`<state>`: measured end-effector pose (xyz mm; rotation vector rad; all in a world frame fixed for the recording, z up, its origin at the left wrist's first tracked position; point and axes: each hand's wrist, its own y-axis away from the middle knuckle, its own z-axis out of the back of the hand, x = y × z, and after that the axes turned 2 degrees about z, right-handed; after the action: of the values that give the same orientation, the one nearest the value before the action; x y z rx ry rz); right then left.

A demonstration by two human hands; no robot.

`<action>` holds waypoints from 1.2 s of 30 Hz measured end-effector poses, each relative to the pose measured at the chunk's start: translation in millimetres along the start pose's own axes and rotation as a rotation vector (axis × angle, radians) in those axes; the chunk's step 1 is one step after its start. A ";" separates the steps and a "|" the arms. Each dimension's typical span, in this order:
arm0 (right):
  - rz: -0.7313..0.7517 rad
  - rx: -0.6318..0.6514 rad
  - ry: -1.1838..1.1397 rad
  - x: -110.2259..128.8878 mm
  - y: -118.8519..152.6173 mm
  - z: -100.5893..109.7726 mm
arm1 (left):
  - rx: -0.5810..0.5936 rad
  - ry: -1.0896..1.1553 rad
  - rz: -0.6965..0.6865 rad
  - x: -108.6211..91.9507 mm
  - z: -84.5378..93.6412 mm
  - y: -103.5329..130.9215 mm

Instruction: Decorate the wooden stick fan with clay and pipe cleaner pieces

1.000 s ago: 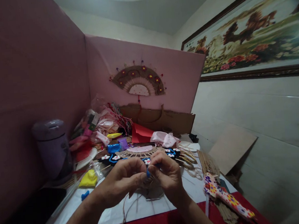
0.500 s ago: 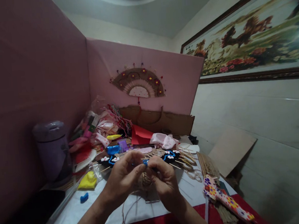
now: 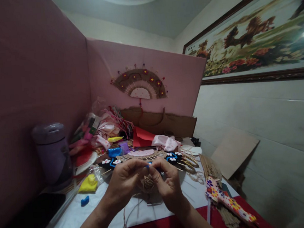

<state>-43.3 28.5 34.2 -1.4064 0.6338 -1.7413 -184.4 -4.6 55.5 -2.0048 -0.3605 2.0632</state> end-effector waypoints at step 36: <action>0.127 0.096 0.075 4.4 0.1 1.8 | 0.126 -0.365 -0.158 -2.5 18.1 1.7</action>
<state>-41.9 25.0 37.1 -1.2140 0.6562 -1.7069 -202.4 -7.2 57.7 -1.4751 -0.4273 2.2817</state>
